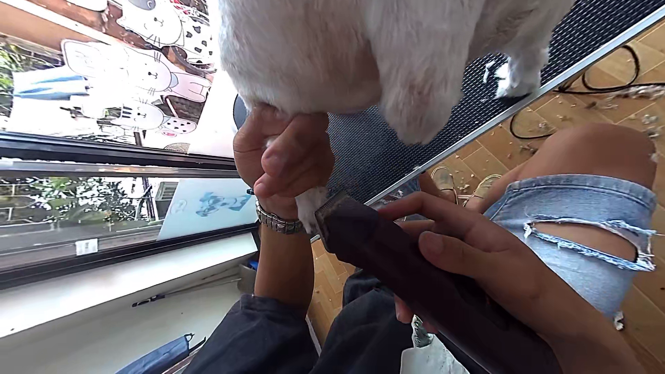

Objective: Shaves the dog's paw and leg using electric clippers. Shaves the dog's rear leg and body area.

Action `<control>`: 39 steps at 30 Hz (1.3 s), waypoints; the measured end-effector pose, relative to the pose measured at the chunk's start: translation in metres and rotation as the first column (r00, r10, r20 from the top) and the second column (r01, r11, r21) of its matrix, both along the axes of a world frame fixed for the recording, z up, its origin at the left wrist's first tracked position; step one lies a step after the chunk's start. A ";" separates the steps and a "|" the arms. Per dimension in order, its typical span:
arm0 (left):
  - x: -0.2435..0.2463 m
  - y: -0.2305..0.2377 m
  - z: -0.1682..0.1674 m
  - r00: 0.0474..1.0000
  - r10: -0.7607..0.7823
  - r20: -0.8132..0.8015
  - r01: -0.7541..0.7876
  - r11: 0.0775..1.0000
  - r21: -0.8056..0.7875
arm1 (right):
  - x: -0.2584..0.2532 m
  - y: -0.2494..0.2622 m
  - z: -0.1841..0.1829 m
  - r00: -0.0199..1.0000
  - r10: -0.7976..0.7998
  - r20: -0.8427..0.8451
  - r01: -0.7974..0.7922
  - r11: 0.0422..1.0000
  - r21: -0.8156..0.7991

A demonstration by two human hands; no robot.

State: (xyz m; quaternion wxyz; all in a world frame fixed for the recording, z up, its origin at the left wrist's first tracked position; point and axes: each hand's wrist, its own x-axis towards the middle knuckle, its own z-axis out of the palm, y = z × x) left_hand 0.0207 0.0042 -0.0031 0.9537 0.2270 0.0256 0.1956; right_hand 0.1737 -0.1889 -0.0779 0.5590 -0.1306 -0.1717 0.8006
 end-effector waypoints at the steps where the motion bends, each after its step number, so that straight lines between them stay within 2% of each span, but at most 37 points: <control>1: 0.000 -0.001 0.000 1.000 0.009 0.003 -0.009 1.000 -0.003 | 0.000 0.001 0.001 1.000 0.001 -0.001 -0.001 1.000 0.000; 11: -0.001 -0.003 -0.001 1.000 0.021 -0.009 -0.021 0.999 -0.037 | -0.001 0.008 0.002 1.000 0.015 -0.018 -0.014 0.999 0.032; 18: -0.002 0.005 0.002 0.996 -0.084 -0.024 0.084 0.996 -0.004 | 0.000 0.007 0.009 0.998 -0.010 0.060 0.007 0.999 0.050; 22: -0.011 0.005 -0.002 0.996 -0.033 -0.085 0.029 0.999 -0.040 | -0.003 0.009 0.007 0.999 -0.027 0.017 0.026 0.998 0.064; 23: -0.021 0.015 -0.017 0.996 -0.080 -0.028 0.080 0.997 -0.007 | -0.004 0.009 0.005 0.999 -0.043 -0.033 0.045 0.996 0.072; 24: -0.033 0.037 -0.048 0.949 -0.258 0.181 0.243 0.965 0.103 | -0.005 0.007 0.002 0.995 -0.049 -0.082 0.056 0.995 0.083; 25: -0.036 0.044 -0.059 0.919 -0.300 0.254 0.273 0.952 0.137 | -0.004 0.004 -0.002 0.993 -0.046 -0.105 0.055 0.995 0.083; 26: -0.033 0.035 -0.049 0.951 -0.219 0.219 0.211 0.976 0.063 | -0.002 -0.001 -0.004 0.994 -0.050 -0.097 0.056 0.997 0.062; 27: -0.020 0.014 -0.023 0.997 -0.023 0.071 0.029 0.996 -0.084 | 0.001 -0.005 -0.007 0.997 -0.057 -0.061 0.060 0.997 0.038; 28: -0.010 0.004 -0.008 0.998 0.058 -0.007 -0.059 0.994 -0.097 | 0.004 -0.010 -0.009 0.998 -0.063 -0.007 0.063 0.998 0.024; 30: -0.004 0.001 -0.003 0.997 0.083 -0.007 -0.083 0.996 -0.045 | 0.004 -0.018 -0.011 0.995 -0.057 0.085 0.055 0.998 0.027; 34: -0.004 0.000 -0.008 0.991 0.131 0.022 -0.128 0.988 -0.091 | -0.005 -0.023 -0.007 0.999 -0.034 0.037 0.032 0.998 0.047; 39: -0.006 0.001 -0.007 0.992 0.122 0.028 -0.121 0.991 -0.057 | -0.012 -0.017 0.005 0.992 -0.070 0.108 0.067 0.997 0.023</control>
